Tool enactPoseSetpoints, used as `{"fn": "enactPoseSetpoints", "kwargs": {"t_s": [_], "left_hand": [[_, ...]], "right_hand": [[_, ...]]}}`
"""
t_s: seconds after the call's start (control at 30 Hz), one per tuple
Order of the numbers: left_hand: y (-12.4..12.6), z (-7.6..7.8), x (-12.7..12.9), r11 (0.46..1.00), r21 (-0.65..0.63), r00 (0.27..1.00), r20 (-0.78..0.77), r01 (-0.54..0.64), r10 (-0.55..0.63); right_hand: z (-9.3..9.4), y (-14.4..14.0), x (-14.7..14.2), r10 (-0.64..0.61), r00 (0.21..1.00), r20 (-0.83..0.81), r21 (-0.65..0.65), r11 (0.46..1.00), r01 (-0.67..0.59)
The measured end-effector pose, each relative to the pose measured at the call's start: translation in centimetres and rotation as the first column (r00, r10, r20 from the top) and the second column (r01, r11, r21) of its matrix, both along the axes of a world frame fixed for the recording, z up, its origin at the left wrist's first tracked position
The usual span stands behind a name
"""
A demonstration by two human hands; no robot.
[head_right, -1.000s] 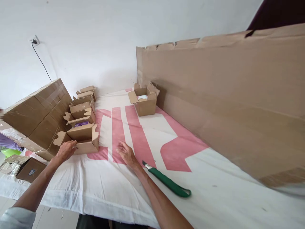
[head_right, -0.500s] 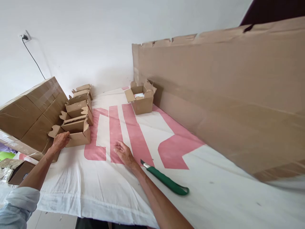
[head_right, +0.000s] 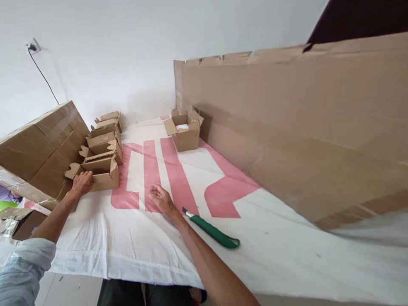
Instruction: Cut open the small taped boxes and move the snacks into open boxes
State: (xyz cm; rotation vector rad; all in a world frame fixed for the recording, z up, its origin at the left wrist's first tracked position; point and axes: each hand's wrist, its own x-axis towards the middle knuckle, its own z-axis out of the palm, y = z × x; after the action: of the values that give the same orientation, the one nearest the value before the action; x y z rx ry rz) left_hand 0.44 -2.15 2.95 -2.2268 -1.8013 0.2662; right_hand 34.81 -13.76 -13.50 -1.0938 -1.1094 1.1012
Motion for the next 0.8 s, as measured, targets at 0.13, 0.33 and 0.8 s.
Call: {"fn": "enactPoseSetpoints", "kwargs": {"t_s": [0.13,0.33,0.8], "left_hand": [[-1.8,0.2,0.0,1.000,0.016,1.000,0.029,0.003,-0.004],[-5.1,0.5,0.3,0.997,0.077,0.992,0.123,0.028,-0.037],[-25.4,-12.7,4.2,0.988,0.111,0.607,0.780,0.103,-0.151]], "right_hand": [[2.1,-1.7,1.0,-0.005,0.995,0.097,0.031,1.000,0.002],[3.0,-8.0,6.2,-0.152,0.814,0.560,0.187,0.981,0.054],[-5.5,-15.6,13.1,-0.271,0.421,0.866,0.214,0.960,0.178]]}}
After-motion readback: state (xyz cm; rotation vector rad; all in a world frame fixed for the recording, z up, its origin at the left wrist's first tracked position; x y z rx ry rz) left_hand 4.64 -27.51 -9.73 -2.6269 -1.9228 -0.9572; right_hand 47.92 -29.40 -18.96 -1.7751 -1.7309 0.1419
